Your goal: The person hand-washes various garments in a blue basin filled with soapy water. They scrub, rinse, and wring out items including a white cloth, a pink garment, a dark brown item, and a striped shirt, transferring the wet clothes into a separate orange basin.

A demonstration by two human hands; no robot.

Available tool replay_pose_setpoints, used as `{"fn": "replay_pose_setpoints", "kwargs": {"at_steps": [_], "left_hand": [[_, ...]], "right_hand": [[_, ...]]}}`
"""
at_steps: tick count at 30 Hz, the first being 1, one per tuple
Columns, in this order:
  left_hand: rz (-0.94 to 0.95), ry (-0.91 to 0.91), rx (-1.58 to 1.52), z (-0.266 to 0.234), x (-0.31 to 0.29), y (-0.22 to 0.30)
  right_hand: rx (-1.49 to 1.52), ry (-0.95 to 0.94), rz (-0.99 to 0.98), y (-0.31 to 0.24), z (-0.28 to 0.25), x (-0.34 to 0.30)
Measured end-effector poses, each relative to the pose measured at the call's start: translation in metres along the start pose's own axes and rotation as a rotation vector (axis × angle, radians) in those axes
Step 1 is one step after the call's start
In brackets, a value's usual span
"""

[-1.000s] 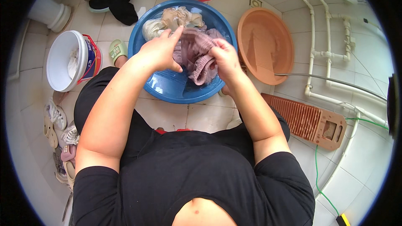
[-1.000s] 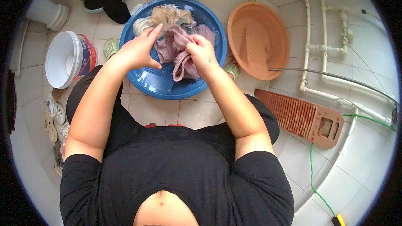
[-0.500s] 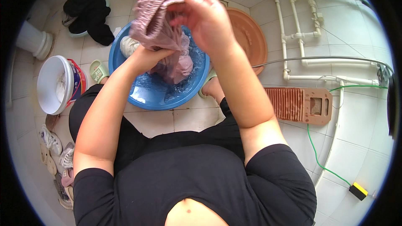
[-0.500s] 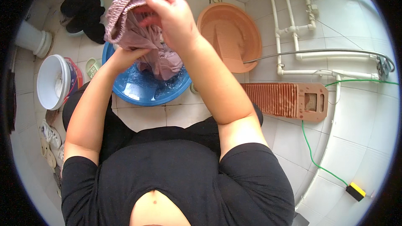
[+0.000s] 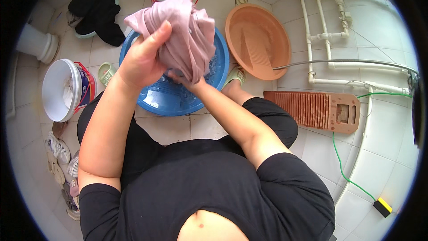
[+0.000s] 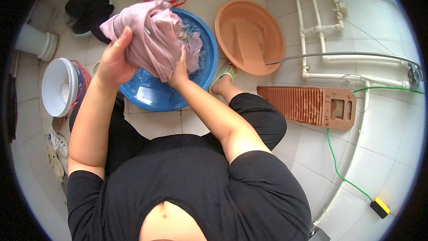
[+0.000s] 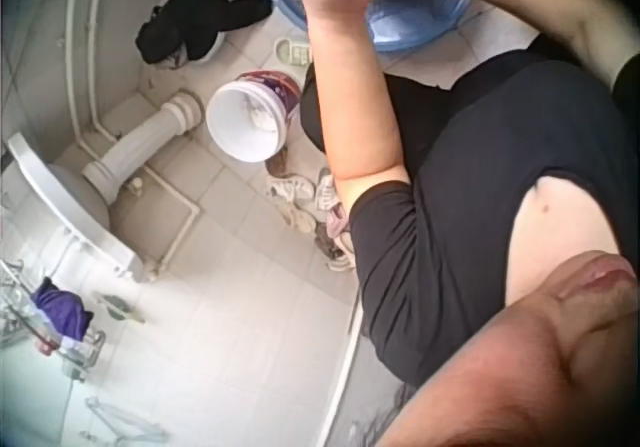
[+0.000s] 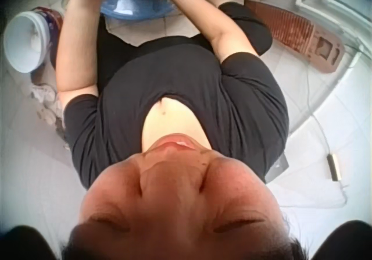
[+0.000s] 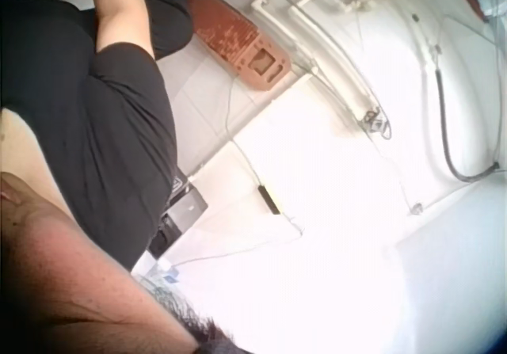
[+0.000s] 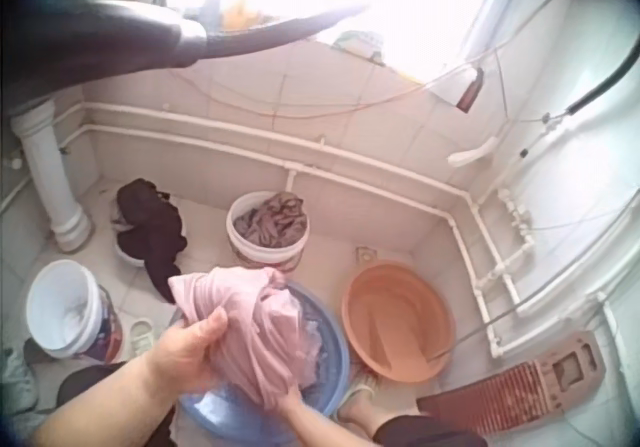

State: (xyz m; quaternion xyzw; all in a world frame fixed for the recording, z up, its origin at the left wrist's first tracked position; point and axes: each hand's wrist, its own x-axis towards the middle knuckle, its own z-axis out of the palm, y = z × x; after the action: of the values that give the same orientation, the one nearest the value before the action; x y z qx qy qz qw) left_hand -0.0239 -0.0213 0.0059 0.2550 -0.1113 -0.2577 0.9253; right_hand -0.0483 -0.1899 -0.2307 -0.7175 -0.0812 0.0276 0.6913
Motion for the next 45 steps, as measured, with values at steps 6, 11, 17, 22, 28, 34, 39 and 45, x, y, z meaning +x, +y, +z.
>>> {"fn": "replay_pose_setpoints", "kwargs": {"at_steps": [6, 11, 17, 22, 28, 34, 39, 45], "left_hand": [[0.076, 0.174, -0.056, -0.018, 0.015, 0.037], [-0.193, 0.483, 0.193, -0.057, 0.015, 0.044], [-0.031, 0.58, 0.625, -0.038, 0.009, 0.04], [-0.123, 0.549, 0.877, -0.041, 0.006, 0.034], [-0.14, 0.522, 0.947, -0.048, 0.004, 0.031], [-0.169, 0.533, 0.985, -0.057, 0.008, 0.032], [-0.136, 0.552, 0.938, -0.057, 0.01, 0.033], [-0.092, 0.485, 0.94, -0.053, 0.012, 0.032]], "right_hand": [[0.427, 0.207, 0.416, -0.12, -0.039, 0.048], [0.502, 0.17, 0.275, -0.185, -0.11, 0.085], [-0.351, 0.016, 0.482, -0.126, -0.102, 0.08], [-1.323, -0.407, 0.16, -0.01, -0.06, 0.026], [-1.412, -0.693, 0.234, 0.106, -0.051, -0.03], [-1.471, -0.937, 0.652, 0.245, -0.1, -0.015], [-1.235, -0.506, 0.909, 0.186, -0.074, 0.016], [-1.379, -0.94, 0.545, 0.191, -0.069, -0.023]]}}
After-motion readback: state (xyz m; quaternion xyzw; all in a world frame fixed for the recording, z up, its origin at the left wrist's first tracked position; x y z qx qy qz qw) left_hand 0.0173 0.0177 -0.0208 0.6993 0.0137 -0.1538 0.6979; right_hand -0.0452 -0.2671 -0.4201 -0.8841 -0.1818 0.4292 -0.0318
